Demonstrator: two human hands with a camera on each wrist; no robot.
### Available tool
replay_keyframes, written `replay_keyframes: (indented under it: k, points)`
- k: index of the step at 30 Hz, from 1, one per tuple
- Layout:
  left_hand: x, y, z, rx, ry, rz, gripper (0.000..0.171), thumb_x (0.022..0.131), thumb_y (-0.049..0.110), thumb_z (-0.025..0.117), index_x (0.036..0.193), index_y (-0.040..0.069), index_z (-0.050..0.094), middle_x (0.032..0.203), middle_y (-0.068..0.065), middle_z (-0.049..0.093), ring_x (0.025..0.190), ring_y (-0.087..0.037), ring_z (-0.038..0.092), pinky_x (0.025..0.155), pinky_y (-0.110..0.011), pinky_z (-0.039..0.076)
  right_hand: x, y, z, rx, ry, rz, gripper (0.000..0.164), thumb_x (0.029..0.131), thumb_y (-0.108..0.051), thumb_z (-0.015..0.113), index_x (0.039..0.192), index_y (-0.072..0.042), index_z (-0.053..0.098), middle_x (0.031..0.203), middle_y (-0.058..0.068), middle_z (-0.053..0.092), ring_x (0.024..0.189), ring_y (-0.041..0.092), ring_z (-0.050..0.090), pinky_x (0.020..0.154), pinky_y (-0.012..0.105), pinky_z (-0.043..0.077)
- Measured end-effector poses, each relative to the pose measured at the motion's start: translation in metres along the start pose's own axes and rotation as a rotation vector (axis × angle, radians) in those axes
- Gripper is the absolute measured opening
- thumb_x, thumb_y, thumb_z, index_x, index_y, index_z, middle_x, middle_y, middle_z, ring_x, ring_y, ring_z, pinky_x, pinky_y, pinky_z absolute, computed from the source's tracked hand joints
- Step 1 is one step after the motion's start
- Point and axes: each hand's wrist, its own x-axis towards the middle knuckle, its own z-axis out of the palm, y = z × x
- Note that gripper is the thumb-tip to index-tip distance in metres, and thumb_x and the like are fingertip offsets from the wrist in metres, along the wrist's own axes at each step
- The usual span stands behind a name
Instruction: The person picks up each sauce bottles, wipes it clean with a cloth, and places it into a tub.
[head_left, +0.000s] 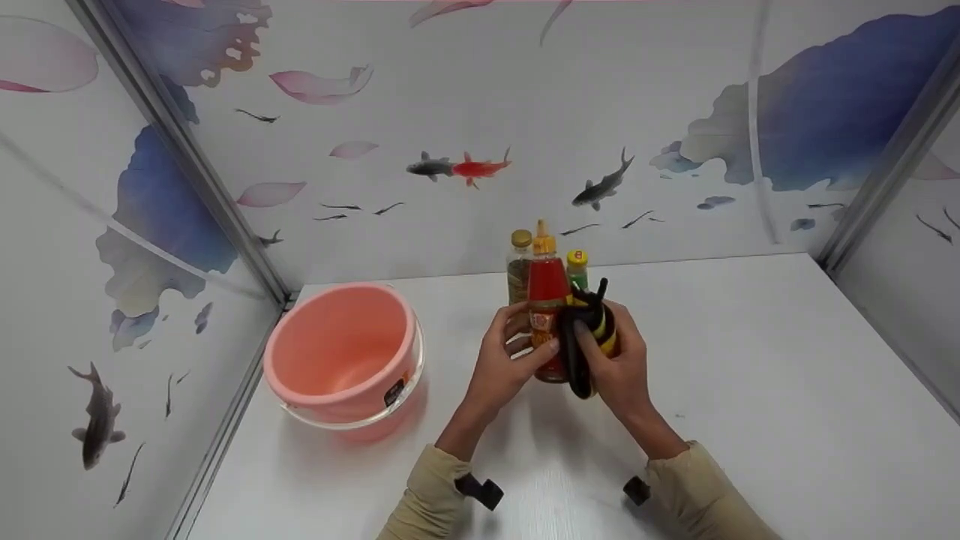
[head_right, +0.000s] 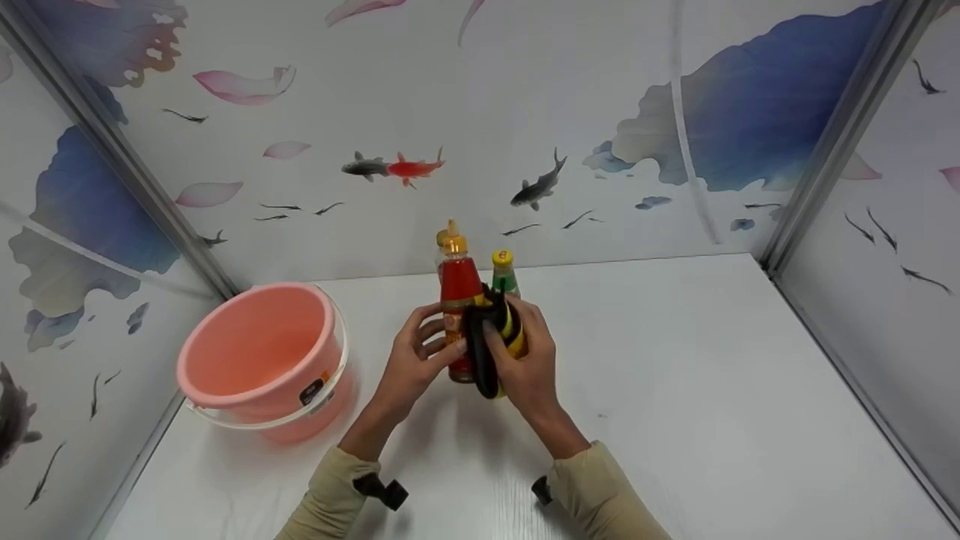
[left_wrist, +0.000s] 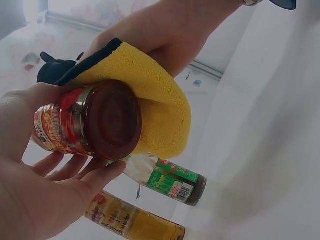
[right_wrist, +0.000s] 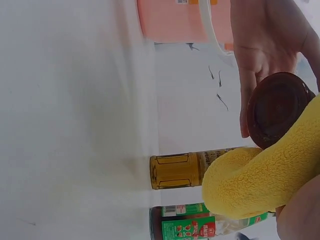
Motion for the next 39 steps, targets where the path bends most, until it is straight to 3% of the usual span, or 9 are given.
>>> replay_keyframes:
  k: [8, 16, 25, 31, 39]
  points:
    - [0.000, -0.001, -0.003, -0.011, -0.098, -0.023, 0.069, 0.097, 0.037, 0.082, 0.156, 0.026, 0.048, 0.151, -0.001, 0.064, 0.134, -0.023, 0.068, 0.114, -0.047, 0.056, 0.000, 0.002, -0.003, 0.004, 0.016, 0.014, 0.039, 0.106, -0.011, 0.070, 0.144, -0.015, 0.063, 0.131, 0.001, 0.065, 0.110, 0.019, 0.063, 0.093, 0.022, 0.058]
    - [0.001, -0.005, -0.008, -0.082, -0.229, -0.028, 0.076, 0.097, 0.026, 0.083, 0.161, 0.027, 0.042, 0.155, -0.002, 0.059, 0.138, -0.026, 0.064, 0.113, -0.046, 0.057, 0.002, 0.002, -0.005, 0.022, 0.039, 0.023, 0.037, 0.106, -0.011, 0.069, 0.143, -0.015, 0.063, 0.127, 0.003, 0.066, 0.105, 0.021, 0.065, 0.087, 0.023, 0.059]
    - [0.000, -0.007, -0.005, -0.041, -0.272, -0.057, 0.077, 0.096, 0.027, 0.082, 0.161, 0.024, 0.041, 0.154, -0.007, 0.059, 0.132, -0.027, 0.068, 0.108, -0.045, 0.060, 0.005, 0.000, -0.008, 0.034, 0.070, 0.025, 0.036, 0.106, -0.009, 0.069, 0.142, -0.011, 0.064, 0.124, 0.004, 0.069, 0.103, 0.021, 0.066, 0.087, 0.023, 0.061]
    - [-0.001, -0.010, 0.000, -0.038, -0.330, -0.084, 0.074, 0.096, 0.023, 0.082, 0.158, 0.025, 0.041, 0.153, -0.004, 0.058, 0.132, -0.023, 0.067, 0.110, -0.042, 0.059, 0.009, -0.004, -0.012, 0.062, 0.124, 0.009, 0.036, 0.105, -0.008, 0.070, 0.140, -0.010, 0.067, 0.119, 0.005, 0.071, 0.097, 0.019, 0.067, 0.082, 0.023, 0.060]
    - [-0.004, -0.012, 0.003, 0.012, -0.317, -0.095, 0.067, 0.097, 0.039, 0.082, 0.154, 0.032, 0.047, 0.152, 0.003, 0.054, 0.135, -0.020, 0.062, 0.107, -0.041, 0.060, 0.009, -0.001, -0.014, 0.059, 0.111, 0.017, 0.035, 0.106, -0.011, 0.069, 0.141, -0.012, 0.066, 0.120, 0.004, 0.070, 0.098, 0.021, 0.066, 0.083, 0.024, 0.062]
